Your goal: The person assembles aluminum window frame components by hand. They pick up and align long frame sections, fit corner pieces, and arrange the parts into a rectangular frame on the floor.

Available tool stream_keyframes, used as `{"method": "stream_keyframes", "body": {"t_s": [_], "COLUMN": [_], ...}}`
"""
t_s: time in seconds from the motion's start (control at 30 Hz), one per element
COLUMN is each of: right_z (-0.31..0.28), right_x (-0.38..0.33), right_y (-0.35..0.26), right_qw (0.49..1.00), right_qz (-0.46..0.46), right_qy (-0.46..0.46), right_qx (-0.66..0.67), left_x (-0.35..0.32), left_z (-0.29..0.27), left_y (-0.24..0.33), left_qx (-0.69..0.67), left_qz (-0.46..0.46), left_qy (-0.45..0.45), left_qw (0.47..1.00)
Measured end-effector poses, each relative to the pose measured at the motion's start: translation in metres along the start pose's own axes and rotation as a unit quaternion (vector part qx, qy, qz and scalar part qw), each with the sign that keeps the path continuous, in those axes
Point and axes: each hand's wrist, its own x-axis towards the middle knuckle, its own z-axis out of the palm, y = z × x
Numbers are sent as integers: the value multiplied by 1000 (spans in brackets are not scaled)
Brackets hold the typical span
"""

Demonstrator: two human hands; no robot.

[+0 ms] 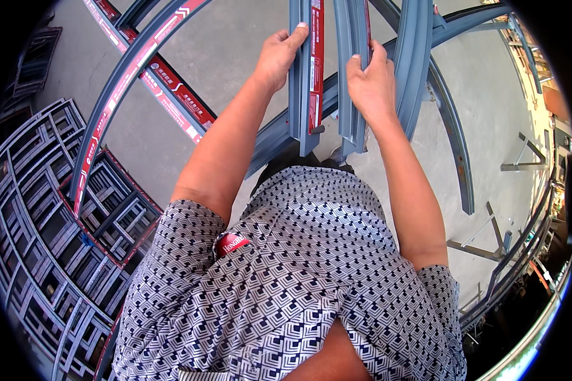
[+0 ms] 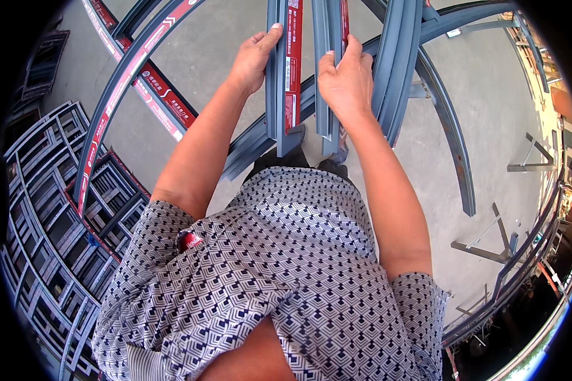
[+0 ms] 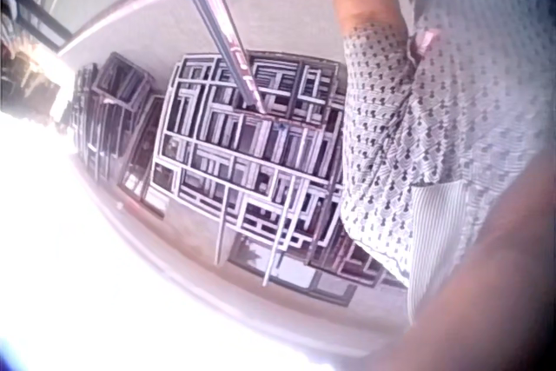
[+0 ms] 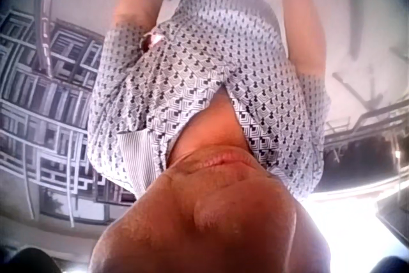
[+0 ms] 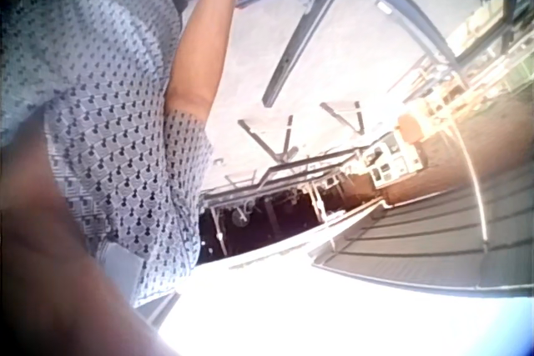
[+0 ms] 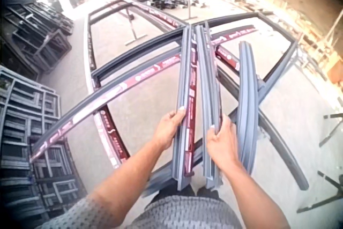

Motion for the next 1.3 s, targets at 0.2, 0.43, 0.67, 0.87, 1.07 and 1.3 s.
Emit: {"method": "stream_keyframes", "body": {"t_s": [0.2, 0.43, 0.67, 0.87, 1.07, 1.3], "right_z": [14, 20, 17, 15, 32, 23], "right_x": [-4, 8, 35, 34, 61, 52], "right_y": [1, 7, -11, -22, 32, -13], "right_qw": [988, 987, 998, 996, 926, 969], "right_qz": [-90, -95, 50, 20, 123, 85], "right_qy": [37, 78, -47, -67, -119, -97], "right_qx": [-117, -107, -6, 58, 336, 213], "left_x": [8, 22, 41, 41, 67, 78], "left_z": [7, 2, 13, 14, 26, 20], "left_y": [0, 5, 9, 19, 7, 26], "left_qx": [-10, -33, -80, -177, -166, -169], "left_qz": [-3, -34, -59, -107, -152, -138], "left_qy": [-21, -54, -105, -193, -229, -230], "left_qw": [1000, 997, 990, 959, 947, 948]}}
